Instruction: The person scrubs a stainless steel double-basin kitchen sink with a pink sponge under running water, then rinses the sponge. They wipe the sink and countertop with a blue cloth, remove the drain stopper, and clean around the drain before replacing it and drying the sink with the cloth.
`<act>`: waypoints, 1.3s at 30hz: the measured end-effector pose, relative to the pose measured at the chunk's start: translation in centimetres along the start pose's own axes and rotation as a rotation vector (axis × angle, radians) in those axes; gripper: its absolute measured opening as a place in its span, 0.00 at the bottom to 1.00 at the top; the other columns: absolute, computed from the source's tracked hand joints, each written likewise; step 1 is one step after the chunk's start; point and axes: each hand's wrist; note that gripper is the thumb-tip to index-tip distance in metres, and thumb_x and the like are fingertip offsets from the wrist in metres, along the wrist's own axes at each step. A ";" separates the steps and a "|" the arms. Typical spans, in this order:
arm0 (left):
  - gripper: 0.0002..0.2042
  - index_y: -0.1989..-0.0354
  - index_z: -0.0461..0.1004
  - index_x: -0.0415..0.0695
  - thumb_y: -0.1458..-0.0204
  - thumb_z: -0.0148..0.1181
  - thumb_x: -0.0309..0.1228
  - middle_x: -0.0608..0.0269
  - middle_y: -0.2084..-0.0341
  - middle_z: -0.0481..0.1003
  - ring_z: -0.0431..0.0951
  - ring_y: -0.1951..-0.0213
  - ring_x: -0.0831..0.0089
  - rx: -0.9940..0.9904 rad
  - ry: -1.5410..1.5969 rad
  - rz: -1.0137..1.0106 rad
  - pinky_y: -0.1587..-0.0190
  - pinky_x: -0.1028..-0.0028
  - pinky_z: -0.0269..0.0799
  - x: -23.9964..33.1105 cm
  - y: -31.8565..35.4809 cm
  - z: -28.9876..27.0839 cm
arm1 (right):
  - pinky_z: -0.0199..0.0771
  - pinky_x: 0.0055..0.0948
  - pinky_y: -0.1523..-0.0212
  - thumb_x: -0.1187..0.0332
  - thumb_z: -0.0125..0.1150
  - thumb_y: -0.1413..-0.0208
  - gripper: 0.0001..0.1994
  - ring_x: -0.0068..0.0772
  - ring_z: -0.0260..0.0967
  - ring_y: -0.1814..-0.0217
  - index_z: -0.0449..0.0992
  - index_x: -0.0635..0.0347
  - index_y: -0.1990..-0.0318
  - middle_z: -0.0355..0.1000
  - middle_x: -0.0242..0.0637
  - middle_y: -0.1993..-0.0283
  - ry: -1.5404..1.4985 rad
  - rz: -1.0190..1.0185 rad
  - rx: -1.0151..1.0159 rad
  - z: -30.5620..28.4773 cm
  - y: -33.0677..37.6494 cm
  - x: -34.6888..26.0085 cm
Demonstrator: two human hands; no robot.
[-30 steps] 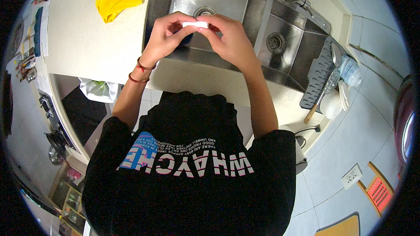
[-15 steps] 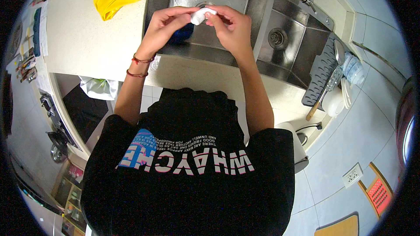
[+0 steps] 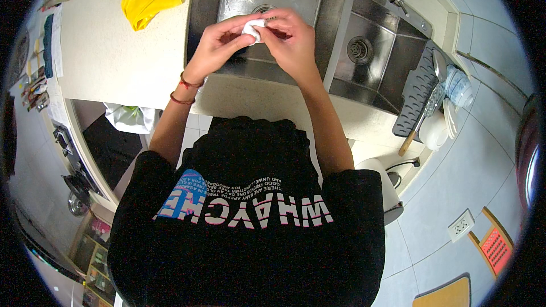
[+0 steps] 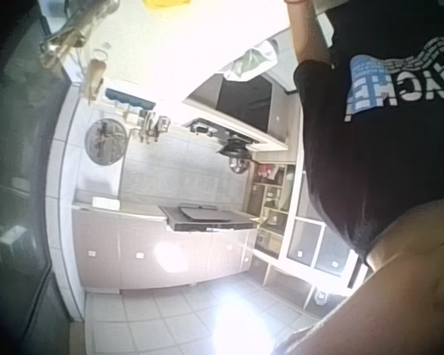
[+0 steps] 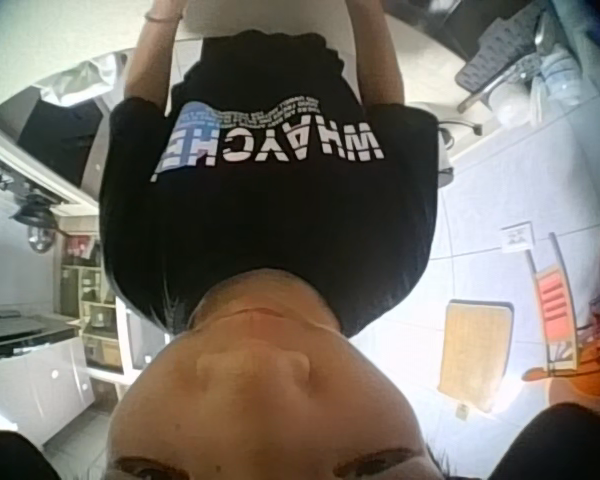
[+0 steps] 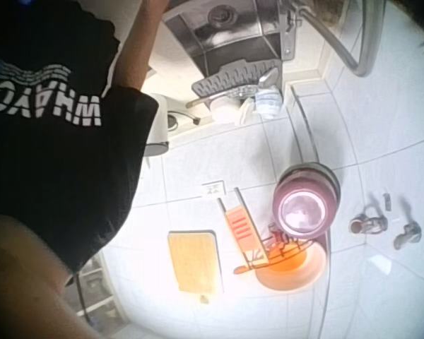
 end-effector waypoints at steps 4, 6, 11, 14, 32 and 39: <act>0.18 0.45 0.72 0.40 0.45 0.62 0.29 0.57 0.57 0.78 0.78 0.56 0.71 0.178 -0.188 0.034 0.55 0.75 0.72 -0.4 0.7 1.3 | 0.75 0.21 0.55 0.79 0.61 0.44 0.09 0.22 0.75 0.59 0.77 0.66 0.55 0.78 0.36 0.62 -0.033 0.073 -0.010 0.2 -0.2 -0.1; 0.16 0.50 0.74 0.39 0.46 0.62 0.29 0.53 0.59 0.77 0.79 0.59 0.64 0.254 -0.424 0.213 0.56 0.72 0.73 0.1 0.9 1.8 | 0.74 0.22 0.52 0.78 0.61 0.44 0.09 0.22 0.74 0.56 0.77 0.66 0.55 0.77 0.37 0.59 -0.132 0.146 -0.060 -0.1 -0.2 -0.2; 0.12 0.55 0.74 0.38 0.47 0.62 0.27 0.52 0.64 0.77 0.77 0.66 0.59 0.362 -0.653 0.321 0.62 0.71 0.73 0.3 0.4 1.2 | 0.71 0.23 0.46 0.77 0.60 0.43 0.15 0.22 0.71 0.51 0.73 0.66 0.48 0.74 0.37 0.52 -0.282 0.284 -0.196 -0.2 0.4 -1.6; 0.12 0.56 0.75 0.38 0.48 0.63 0.26 0.55 0.66 0.78 0.78 0.67 0.67 0.317 -0.571 0.243 0.63 0.74 0.73 0.8 0.0 1.0 | 0.71 0.22 0.46 0.76 0.64 0.46 0.24 0.22 0.70 0.49 0.67 0.64 0.41 0.74 0.36 0.51 -0.251 0.197 -0.189 0.6 0.5 -1.8; 0.15 0.51 0.71 0.35 0.46 0.62 0.22 0.60 0.57 0.77 0.75 0.53 0.78 0.024 0.139 -0.063 0.50 0.76 0.73 -1.3 -1.3 -0.2 | 0.75 0.24 0.51 0.78 0.67 0.50 0.19 0.24 0.74 0.55 0.75 0.67 0.48 0.77 0.37 0.56 -0.246 0.298 -0.153 -2.6 -1.3 2.7; 0.12 0.51 0.75 0.37 0.43 0.59 0.23 0.60 0.60 0.78 0.76 0.60 0.81 0.194 -0.028 -0.099 0.56 0.79 0.73 -2.5 -1.1 0.2 | 0.75 0.24 0.54 0.76 0.63 0.45 0.14 0.24 0.75 0.58 0.76 0.66 0.51 0.77 0.38 0.57 -0.027 0.184 -0.158 -1.1 -1.7 2.9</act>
Point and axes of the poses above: each hand's wrist, its own y-axis away from the middle knuckle, its own z-axis out of the palm, x = y × z
